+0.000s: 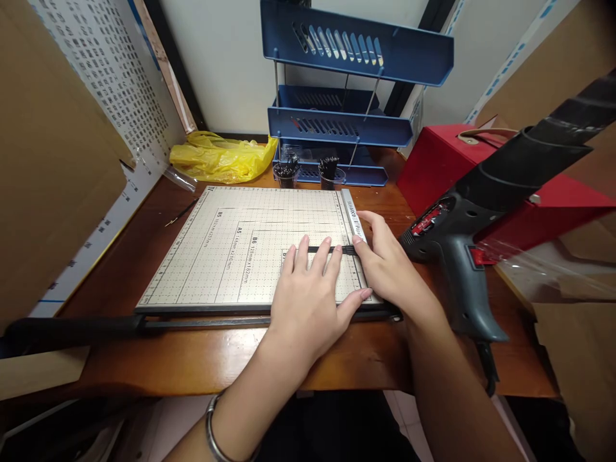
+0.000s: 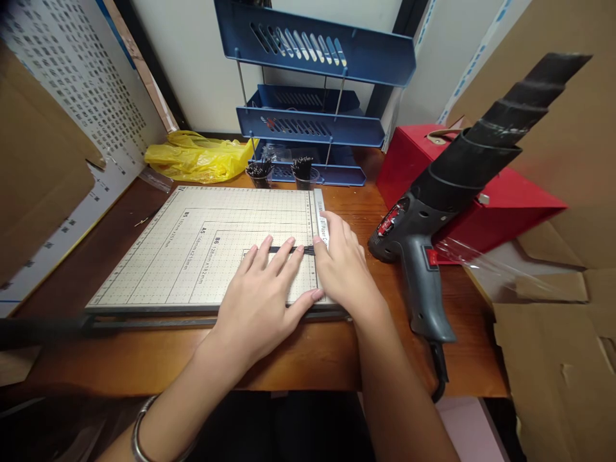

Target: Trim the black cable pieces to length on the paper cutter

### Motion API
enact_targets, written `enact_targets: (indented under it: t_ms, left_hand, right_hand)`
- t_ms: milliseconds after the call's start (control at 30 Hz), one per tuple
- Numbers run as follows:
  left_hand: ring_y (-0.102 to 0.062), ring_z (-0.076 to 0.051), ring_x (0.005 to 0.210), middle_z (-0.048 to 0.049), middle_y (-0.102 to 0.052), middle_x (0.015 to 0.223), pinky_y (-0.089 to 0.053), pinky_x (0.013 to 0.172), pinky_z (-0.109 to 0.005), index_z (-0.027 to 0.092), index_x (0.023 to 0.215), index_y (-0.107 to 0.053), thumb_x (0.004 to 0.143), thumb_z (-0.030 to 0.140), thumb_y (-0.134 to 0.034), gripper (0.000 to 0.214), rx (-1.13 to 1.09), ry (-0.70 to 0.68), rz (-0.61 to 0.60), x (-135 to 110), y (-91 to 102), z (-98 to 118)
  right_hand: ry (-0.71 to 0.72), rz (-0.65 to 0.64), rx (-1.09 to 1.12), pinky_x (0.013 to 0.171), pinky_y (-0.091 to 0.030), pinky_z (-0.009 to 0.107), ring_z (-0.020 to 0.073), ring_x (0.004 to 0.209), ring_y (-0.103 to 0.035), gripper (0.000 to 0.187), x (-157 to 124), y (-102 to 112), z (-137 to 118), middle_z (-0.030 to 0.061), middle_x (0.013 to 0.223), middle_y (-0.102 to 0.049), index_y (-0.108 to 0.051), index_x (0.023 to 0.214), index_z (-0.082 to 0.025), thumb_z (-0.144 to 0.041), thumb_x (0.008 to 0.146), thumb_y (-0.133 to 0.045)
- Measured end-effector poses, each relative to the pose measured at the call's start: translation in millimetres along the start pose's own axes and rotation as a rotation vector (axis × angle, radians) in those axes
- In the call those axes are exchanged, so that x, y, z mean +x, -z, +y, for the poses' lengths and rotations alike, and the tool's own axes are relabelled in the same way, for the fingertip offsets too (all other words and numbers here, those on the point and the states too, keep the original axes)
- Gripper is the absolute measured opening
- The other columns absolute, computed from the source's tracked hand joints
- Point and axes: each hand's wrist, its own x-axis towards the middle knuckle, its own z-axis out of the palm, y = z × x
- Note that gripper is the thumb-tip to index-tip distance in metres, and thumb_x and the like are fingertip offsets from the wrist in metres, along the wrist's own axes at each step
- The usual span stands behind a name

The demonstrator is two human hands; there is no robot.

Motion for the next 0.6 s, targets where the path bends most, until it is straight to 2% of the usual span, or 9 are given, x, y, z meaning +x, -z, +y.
enact_targets:
  t_ms: [133,300,500,600]
  left_hand:
    - [-0.034,-0.043,0.149,-0.0102,-0.044,0.160,-0.031,0.121,-0.059,0.014,0.151,-0.049,0.102,0.061,-0.035,0.070,0.004,-0.004,-0.005,-0.5,0.7,0.1]
    - [-0.035,-0.042,0.149,-0.0095,-0.046,0.159,-0.031,0.121,-0.058,0.014,0.152,-0.048,0.105,0.044,-0.035,0.058,0.013,0.000,-0.001,-0.6,0.2,-0.2]
    - [-0.035,-0.042,0.149,-0.0099,-0.046,0.159,-0.032,0.121,-0.058,0.014,0.152,-0.049,0.105,0.045,-0.035,0.058,0.007,-0.004,0.012,-0.9,0.2,-0.3]
    - [-0.036,-0.042,0.148,-0.0100,-0.046,0.159,-0.032,0.121,-0.058,0.014,0.152,-0.049,0.105,0.045,-0.035,0.058,0.011,-0.005,0.016,-1.2,-0.3,0.2]
  right_hand:
    - [-0.061,-0.010,-0.026,0.116,-0.032,0.062,0.0337,0.146,-0.039,0.055,-1.0,-6.7,-0.1,0.0163,0.157,-0.042,-0.033,0.152,-0.023,-0.037,0.099,-0.038]
    - [-0.066,-0.038,-0.089,0.113,-0.036,0.063,0.0358,0.142,-0.043,0.052,-1.5,-11.0,-5.7,0.0192,0.153,-0.046,-0.038,0.148,-0.019,-0.027,0.097,-0.034]
    - [-0.032,-0.005,-0.078,0.112,-0.037,0.063,0.0345,0.142,-0.043,0.053,-1.8,-14.4,-9.3,0.0189,0.152,-0.047,-0.040,0.147,-0.019,-0.020,0.095,-0.033]
    - [0.009,0.029,-0.071,0.114,-0.037,0.060,0.0320,0.141,-0.044,0.054,-1.4,-12.8,-7.8,0.0165,0.151,-0.049,-0.041,0.147,-0.018,-0.018,0.093,-0.034]
